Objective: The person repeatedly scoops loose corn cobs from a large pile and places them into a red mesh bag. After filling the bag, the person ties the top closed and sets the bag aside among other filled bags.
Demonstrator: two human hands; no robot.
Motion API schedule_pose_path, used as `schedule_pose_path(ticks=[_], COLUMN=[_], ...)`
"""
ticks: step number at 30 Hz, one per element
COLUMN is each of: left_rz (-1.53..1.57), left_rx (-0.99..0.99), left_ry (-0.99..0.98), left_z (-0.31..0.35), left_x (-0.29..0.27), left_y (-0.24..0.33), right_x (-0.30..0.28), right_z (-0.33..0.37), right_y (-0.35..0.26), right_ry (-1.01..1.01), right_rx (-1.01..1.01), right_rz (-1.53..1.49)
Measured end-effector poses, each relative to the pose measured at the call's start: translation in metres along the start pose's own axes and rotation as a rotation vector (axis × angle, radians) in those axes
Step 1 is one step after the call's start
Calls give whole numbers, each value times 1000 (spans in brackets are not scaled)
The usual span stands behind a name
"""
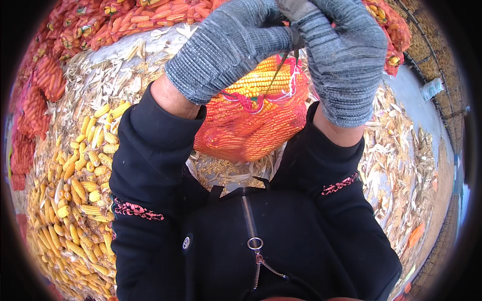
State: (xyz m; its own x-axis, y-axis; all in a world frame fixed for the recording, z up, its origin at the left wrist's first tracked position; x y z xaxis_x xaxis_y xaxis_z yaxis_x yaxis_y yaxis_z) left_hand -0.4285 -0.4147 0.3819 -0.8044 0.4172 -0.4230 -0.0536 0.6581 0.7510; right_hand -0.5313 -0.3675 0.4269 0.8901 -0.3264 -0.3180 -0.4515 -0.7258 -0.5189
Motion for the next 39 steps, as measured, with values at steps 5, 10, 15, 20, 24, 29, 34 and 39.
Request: schedule_pose_path(ticks=[5,10,15,20,24,29,34,39], left_rz=[-11,197,33,-65,-295,-169,358,393], left_rx=[56,-68,111,7,-27,334,24,122], left_ry=[-116,21,-17,138,-89,-432,-234,-330], left_z=[-1,-9,-20,-15,-1,7,-7,-15], left_x=[-13,-26,-15,-25,-13,38,8,24], left_y=[-22,-34,-26,-15,8,19,-23,-19], right_x=[-3,14,30,48,60,91,89,86], right_z=[4,33,77,94,103,89,85,78], right_y=[6,71,83,114,148,139,126,111], right_ry=[194,-319,-308,-151,148,82,-395,-258], right_rx=[40,422,349,599,775,501,337,156], right_rz=[208,-142,-228,-929,-1116,-1605,-189,-217])
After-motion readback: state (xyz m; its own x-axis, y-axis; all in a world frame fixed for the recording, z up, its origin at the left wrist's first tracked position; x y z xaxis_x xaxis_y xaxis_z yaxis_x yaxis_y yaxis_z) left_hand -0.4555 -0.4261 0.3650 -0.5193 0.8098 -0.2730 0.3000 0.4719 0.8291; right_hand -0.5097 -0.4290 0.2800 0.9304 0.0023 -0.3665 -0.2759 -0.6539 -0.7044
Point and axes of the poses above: each hand's wrist, its own z-axis away from the middle knuckle, its own x-axis out of the palm, y = z × x, the point moved 7 cm from there along -z, towards the middle knuckle, and after that the axes turned 9 degrees about -y, right-handed, at the moved point
